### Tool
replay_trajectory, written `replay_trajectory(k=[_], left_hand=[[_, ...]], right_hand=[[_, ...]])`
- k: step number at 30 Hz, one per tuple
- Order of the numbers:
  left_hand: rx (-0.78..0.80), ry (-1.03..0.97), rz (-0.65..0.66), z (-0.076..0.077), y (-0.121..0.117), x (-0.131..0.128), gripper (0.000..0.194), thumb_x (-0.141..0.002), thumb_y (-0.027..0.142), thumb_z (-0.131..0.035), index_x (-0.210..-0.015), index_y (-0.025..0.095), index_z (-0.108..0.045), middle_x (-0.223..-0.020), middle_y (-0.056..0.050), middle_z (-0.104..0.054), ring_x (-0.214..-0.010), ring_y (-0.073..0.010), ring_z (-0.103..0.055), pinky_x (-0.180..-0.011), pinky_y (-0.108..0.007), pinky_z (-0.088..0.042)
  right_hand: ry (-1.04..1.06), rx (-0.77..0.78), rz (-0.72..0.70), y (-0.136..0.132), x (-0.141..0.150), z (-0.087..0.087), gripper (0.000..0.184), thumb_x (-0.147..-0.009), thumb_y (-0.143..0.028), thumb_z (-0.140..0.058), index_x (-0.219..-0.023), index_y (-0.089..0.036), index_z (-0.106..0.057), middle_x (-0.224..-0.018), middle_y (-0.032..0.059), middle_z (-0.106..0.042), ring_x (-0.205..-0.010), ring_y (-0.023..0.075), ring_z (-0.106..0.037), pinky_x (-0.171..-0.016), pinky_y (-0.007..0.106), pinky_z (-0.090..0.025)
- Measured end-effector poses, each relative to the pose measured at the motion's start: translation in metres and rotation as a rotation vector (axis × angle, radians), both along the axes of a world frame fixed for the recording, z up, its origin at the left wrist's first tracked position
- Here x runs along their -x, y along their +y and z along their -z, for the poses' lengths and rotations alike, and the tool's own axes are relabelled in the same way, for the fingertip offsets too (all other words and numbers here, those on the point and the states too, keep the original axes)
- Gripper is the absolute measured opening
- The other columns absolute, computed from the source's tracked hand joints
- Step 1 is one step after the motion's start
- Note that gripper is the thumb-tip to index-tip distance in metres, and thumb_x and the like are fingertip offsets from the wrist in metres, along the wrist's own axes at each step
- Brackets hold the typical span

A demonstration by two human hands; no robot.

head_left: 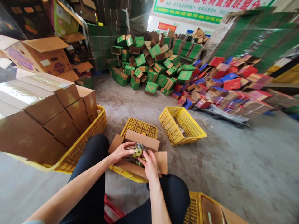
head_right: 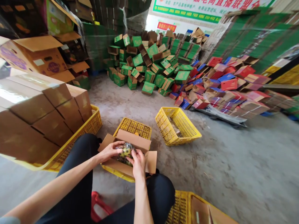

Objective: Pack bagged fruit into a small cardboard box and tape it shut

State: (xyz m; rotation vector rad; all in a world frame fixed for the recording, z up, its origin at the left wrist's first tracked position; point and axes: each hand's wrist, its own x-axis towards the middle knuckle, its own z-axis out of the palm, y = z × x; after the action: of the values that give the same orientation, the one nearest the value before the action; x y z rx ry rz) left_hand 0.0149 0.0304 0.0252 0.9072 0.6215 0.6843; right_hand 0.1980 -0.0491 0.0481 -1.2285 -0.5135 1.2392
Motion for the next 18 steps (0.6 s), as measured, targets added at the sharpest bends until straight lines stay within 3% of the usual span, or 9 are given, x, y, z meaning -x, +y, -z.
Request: replay_trajectory(k=[4,10,14,18], left_hand=[[-0.008,-0.023,-0.033,0.003,0.002,0.003,0.084,-0.064,0.045,-0.097,-0.136,0.017,-0.064,-0.124,-0.015,-0.073,-0.105,-0.0257,-0.072,-0.092,-0.033,-0.054],[-0.033,0.075,-0.043,0.006,0.002,0.009,0.065,-0.070,0.055,-0.089,-0.118,0.012,-0.075,-0.110,-0.013,-0.077,-0.096,-0.0243,-0.073,-0.082,-0.029,-0.054],[-0.094,0.125,-0.092,0.004,0.002,0.012,0.062,-0.068,0.058,-0.089,-0.108,0.011,-0.080,-0.093,-0.011,-0.079,-0.081,-0.0219,-0.072,-0.076,-0.029,-0.053],[-0.112,0.109,-0.055,0.002,0.003,0.016,0.057,-0.065,0.052,-0.092,-0.102,0.010,-0.082,-0.091,-0.011,-0.079,-0.078,-0.0209,-0.072,-0.081,-0.031,-0.053]], right_hand=[[0.002,-0.021,0.025,0.002,0.001,0.001,0.035,-0.072,-0.046,-0.087,-0.088,-0.024,-0.067,-0.101,0.0024,-0.075,-0.102,0.0234,-0.070,-0.085,0.042,-0.064],[-0.011,-0.009,-0.007,0.000,0.002,0.004,0.036,-0.071,-0.046,-0.088,-0.092,-0.024,-0.068,-0.105,0.0028,-0.074,-0.107,0.0246,-0.070,-0.089,0.044,-0.063],[-0.177,-0.017,-0.094,-0.003,0.001,0.004,0.048,-0.075,-0.053,-0.083,-0.112,-0.025,-0.070,-0.123,0.0071,-0.073,-0.117,0.0268,-0.067,-0.096,0.042,-0.059],[-0.307,-0.022,-0.091,-0.003,-0.003,0.005,0.055,-0.077,-0.060,-0.079,-0.116,-0.022,-0.072,-0.119,0.0092,-0.076,-0.113,0.0268,-0.069,-0.096,0.038,-0.056]])
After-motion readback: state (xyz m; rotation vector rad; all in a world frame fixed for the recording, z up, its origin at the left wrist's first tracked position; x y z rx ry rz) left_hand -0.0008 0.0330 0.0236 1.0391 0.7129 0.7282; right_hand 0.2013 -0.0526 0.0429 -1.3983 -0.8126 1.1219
